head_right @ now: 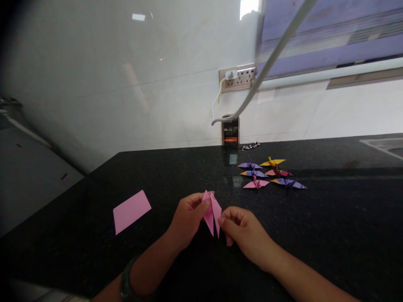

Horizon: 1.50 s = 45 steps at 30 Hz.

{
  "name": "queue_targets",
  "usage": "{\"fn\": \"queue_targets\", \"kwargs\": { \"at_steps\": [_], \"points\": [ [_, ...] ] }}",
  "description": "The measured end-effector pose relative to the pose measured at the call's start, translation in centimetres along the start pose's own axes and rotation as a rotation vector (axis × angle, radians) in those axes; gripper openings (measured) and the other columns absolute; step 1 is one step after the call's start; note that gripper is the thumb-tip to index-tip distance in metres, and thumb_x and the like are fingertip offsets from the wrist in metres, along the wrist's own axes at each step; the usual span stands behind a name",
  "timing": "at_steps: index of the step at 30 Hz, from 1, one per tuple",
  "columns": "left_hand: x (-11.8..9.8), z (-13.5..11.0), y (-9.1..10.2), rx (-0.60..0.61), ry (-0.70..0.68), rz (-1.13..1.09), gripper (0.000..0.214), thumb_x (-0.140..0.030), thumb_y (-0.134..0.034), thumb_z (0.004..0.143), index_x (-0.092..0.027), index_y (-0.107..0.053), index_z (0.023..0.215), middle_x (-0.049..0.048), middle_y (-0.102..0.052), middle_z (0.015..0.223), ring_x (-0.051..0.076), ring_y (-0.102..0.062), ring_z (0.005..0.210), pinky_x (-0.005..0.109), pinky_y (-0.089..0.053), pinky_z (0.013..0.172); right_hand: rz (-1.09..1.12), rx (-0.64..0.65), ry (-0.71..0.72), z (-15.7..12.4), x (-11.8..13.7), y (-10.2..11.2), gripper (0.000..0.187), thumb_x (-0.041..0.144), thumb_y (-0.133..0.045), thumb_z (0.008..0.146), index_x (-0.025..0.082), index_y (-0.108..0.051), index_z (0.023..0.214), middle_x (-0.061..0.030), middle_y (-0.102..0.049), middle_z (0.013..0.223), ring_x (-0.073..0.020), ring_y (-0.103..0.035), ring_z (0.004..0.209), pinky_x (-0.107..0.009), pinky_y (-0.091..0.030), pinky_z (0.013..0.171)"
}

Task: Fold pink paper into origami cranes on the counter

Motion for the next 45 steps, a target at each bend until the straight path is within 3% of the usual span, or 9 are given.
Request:
{"fn": "queue_targets", "kwargs": {
  "at_steps": [3, 5, 11, 20, 27, 31, 36, 41, 45],
  "points": [
    [-0.3, 0.0, 0.3, -0.031, -0.028, 0.034, 0.025, -0.031, -0.048, 0.074, -0.014, -0.062, 0.087, 0.0075, -0.059, 0.096, 0.012, -0.054, 0.063, 0.022, -0.04, 0.053, -0.035, 0.015, 0.006, -0.1, 0.2, 0.0, 0.02, 0.029, -0.045, 0.078, 0.016, -0.048, 0.064, 0.0052, -0.046, 0.046, -0.007, -0.038, 0.043, -0.021, -0.029, 0.046],
    [-0.4, 0.0, 0.4, -0.031, -0.027, 0.041, 0.025, -0.03, -0.048, 0.075, -0.014, -0.062, 0.089, 0.009, -0.056, 0.102, 0.012, -0.054, 0.064, 0.022, -0.04, 0.053, -0.068, 0.018, 0.011, -0.2, 0.4, 0.0, 0.02, 0.028, -0.045, 0.078, 0.016, -0.047, 0.062, 0.0053, -0.045, 0.046, -0.007, -0.038, 0.043, -0.021, -0.029, 0.046],
    [0.0, 0.0, 0.2, -0.001, 0.038, 0.028, 0.029, -0.033, -0.045, 0.077, -0.014, -0.059, 0.093, 0.0045, -0.06, 0.071, 0.013, -0.052, 0.057, 0.022, -0.039, 0.05, -0.151, -0.021, 0.023, -0.2, 0.7, 0.1, 0.017, 0.027, -0.046, 0.076, 0.017, -0.047, 0.062, 0.0054, -0.043, 0.048, -0.0073, -0.038, 0.044, -0.02, -0.029, 0.045],
    [-0.4, 0.0, 0.1, 0.001, 0.008, 0.032, 0.027, -0.035, -0.045, 0.077, -0.013, -0.062, 0.077, 0.0027, -0.057, 0.065, 0.012, -0.049, 0.056, 0.022, -0.037, 0.051, -0.23, -0.016, 0.052, -0.3, 0.5, 0.0, 0.018, 0.025, -0.045, 0.075, 0.018, -0.043, 0.059, 0.005, -0.041, 0.05, -0.0084, -0.038, 0.045, -0.021, -0.029, 0.044],
    [-0.5, 0.0, -0.5, 0.101, 0.06, -0.093, 0.022, -0.031, -0.048, 0.077, -0.014, -0.059, 0.086, 0.0025, -0.056, 0.068, 0.009, -0.047, 0.054, 0.02, -0.037, 0.049, -0.162, -0.007, 0.044, -0.2, 0.7, 0.2, 0.02, 0.025, -0.045, 0.074, 0.018, -0.04, 0.055, 0.0056, -0.041, 0.048, -0.0083, -0.04, 0.044, -0.021, -0.031, 0.044],
    [-0.5, -0.1, -0.7, 0.113, 0.056, -0.122, 0.021, -0.031, -0.047, 0.077, -0.014, -0.057, 0.084, 0.0042, -0.058, 0.074, 0.012, -0.052, 0.062, 0.023, -0.041, 0.056, -0.146, -0.074, 0.072, -0.1, 0.7, 0.5, 0.019, 0.029, -0.049, 0.074, 0.018, -0.043, 0.06, 0.0049, -0.043, 0.051, -0.0088, -0.043, 0.047, -0.021, -0.034, 0.046],
    [0.0, -0.1, -0.8, 0.107, 0.061, -0.063, 0.02, -0.031, -0.048, 0.076, -0.015, -0.057, 0.083, 0.0027, -0.058, 0.069, 0.012, -0.051, 0.058, 0.024, -0.04, 0.055, 0.068, -0.196, 0.108, 0.1, 0.6, 1.1, 0.019, 0.032, -0.057, 0.07, 0.021, -0.044, 0.079, 0.0056, -0.045, 0.058, -0.0088, -0.046, 0.05, -0.022, -0.039, 0.049],
    [-0.2, -0.3, -0.7, 0.075, -0.032, 0.059, 0.02, -0.03, -0.047, 0.076, -0.015, -0.059, 0.081, 0.0039, -0.058, 0.073, 0.014, -0.053, 0.065, 0.024, -0.041, 0.058, 0.052, -0.157, 0.107, 0.2, 0.7, 0.9, 0.017, 0.034, -0.057, 0.07, 0.019, -0.05, 0.075, 0.004, -0.048, 0.059, -0.0088, -0.046, 0.051, -0.022, -0.039, 0.049],
    [-0.5, -0.4, -0.8, 0.073, -0.045, 0.108, 0.019, -0.03, -0.047, 0.076, -0.015, -0.059, 0.079, 0.0026, -0.057, 0.069, 0.012, -0.051, 0.059, 0.022, -0.04, 0.053, 0.084, -0.146, 0.096, 0.3, 0.4, 0.9, 0.017, 0.033, -0.057, 0.071, 0.018, -0.053, 0.076, 0.0043, -0.049, 0.059, -0.0082, -0.045, 0.05, -0.021, -0.039, 0.048]
  ]
}}
Point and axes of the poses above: each hand's wrist, its own z-axis towards the middle knuckle, its own y-axis out of the back of the hand, x = y × z, the point moved 6 cm from there along z, towards the middle knuckle
